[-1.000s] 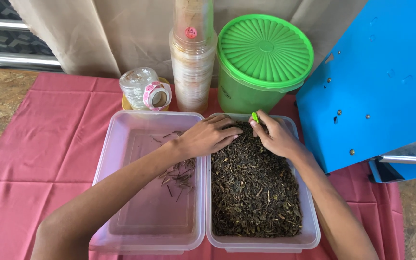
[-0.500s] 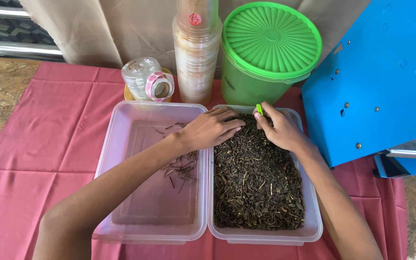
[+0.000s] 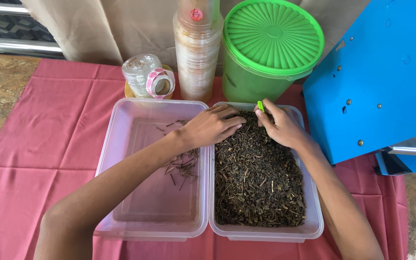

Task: Sorting through dried tea leaves to remove stems and debris using a spoon and hands

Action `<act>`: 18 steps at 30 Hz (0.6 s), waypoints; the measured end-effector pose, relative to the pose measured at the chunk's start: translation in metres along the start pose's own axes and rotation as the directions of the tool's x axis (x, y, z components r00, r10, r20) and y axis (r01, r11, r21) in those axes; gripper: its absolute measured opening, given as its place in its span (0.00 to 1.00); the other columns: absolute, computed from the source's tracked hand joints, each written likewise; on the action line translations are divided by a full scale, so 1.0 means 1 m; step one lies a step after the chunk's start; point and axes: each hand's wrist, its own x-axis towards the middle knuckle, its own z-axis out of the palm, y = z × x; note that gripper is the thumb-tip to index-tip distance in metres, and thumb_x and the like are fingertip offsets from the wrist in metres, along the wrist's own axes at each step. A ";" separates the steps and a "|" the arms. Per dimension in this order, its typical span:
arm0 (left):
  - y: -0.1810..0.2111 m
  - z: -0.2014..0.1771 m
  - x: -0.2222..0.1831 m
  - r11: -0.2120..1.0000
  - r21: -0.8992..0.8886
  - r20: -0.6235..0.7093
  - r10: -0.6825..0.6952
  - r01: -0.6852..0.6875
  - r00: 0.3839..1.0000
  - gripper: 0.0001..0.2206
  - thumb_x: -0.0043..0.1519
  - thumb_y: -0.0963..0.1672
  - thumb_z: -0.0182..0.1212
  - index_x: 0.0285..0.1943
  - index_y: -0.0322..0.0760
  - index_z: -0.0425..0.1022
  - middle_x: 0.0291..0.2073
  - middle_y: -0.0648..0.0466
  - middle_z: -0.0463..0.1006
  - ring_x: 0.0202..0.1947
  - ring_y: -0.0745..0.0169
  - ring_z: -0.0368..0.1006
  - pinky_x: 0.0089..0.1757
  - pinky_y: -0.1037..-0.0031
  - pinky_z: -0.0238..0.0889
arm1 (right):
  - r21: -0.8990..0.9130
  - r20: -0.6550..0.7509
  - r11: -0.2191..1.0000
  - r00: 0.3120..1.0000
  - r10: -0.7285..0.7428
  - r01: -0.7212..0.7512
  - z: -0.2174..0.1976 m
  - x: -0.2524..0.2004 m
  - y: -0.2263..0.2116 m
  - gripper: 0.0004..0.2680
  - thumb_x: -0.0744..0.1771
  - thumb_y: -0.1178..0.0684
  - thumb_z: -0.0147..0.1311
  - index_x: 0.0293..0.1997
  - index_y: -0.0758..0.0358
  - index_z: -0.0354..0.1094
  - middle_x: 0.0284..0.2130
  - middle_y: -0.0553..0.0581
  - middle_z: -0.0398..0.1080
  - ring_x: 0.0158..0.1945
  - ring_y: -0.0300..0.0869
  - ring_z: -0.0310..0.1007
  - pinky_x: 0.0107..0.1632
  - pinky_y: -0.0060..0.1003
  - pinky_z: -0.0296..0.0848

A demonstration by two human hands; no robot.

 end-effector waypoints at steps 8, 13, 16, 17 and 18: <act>-0.001 0.004 -0.002 1.000 -0.013 -0.013 0.007 -0.008 1.000 0.05 0.69 0.42 0.54 0.45 0.39 0.75 0.41 0.48 0.77 0.46 0.47 0.76 0.44 0.64 0.72 | 0.027 0.007 1.000 1.000 -0.013 0.013 0.000 -0.001 0.000 0.04 0.72 0.57 0.45 0.43 0.63 0.66 0.24 0.62 0.76 0.26 0.56 0.74 0.34 0.48 0.71; -0.004 0.009 -0.004 1.000 0.008 -0.015 0.020 -0.020 1.000 0.05 0.68 0.42 0.54 0.45 0.40 0.75 0.40 0.49 0.77 0.46 0.47 0.75 0.44 0.63 0.71 | -0.002 0.002 0.999 0.999 -0.041 0.041 0.001 0.000 0.001 0.04 0.72 0.58 0.46 0.42 0.61 0.65 0.24 0.62 0.76 0.26 0.57 0.74 0.32 0.48 0.70; -0.006 0.011 -0.004 1.000 -0.016 -0.016 0.018 -0.018 1.000 0.04 0.68 0.43 0.54 0.45 0.40 0.75 0.41 0.50 0.77 0.46 0.49 0.75 0.44 0.64 0.71 | 0.017 -0.004 0.999 0.999 -0.047 0.047 0.002 0.001 0.000 0.04 0.72 0.58 0.46 0.41 0.62 0.66 0.23 0.61 0.76 0.24 0.54 0.74 0.32 0.45 0.71; -0.006 0.010 -0.003 1.000 -0.017 -0.020 0.020 -0.020 1.000 0.04 0.68 0.42 0.55 0.46 0.40 0.75 0.41 0.50 0.77 0.46 0.48 0.75 0.43 0.63 0.72 | 0.011 -0.031 0.998 0.998 -0.059 0.059 0.002 0.001 0.000 0.04 0.72 0.58 0.47 0.41 0.61 0.67 0.23 0.60 0.76 0.25 0.53 0.74 0.32 0.44 0.71; -0.005 0.009 -0.004 1.000 -0.019 -0.024 0.017 -0.017 1.000 0.04 0.67 0.42 0.55 0.47 0.40 0.75 0.42 0.49 0.76 0.45 0.48 0.75 0.43 0.63 0.72 | 0.007 -0.054 0.998 0.996 -0.070 0.070 0.003 -0.001 0.000 0.04 0.72 0.57 0.47 0.41 0.59 0.67 0.24 0.58 0.76 0.25 0.52 0.74 0.32 0.43 0.71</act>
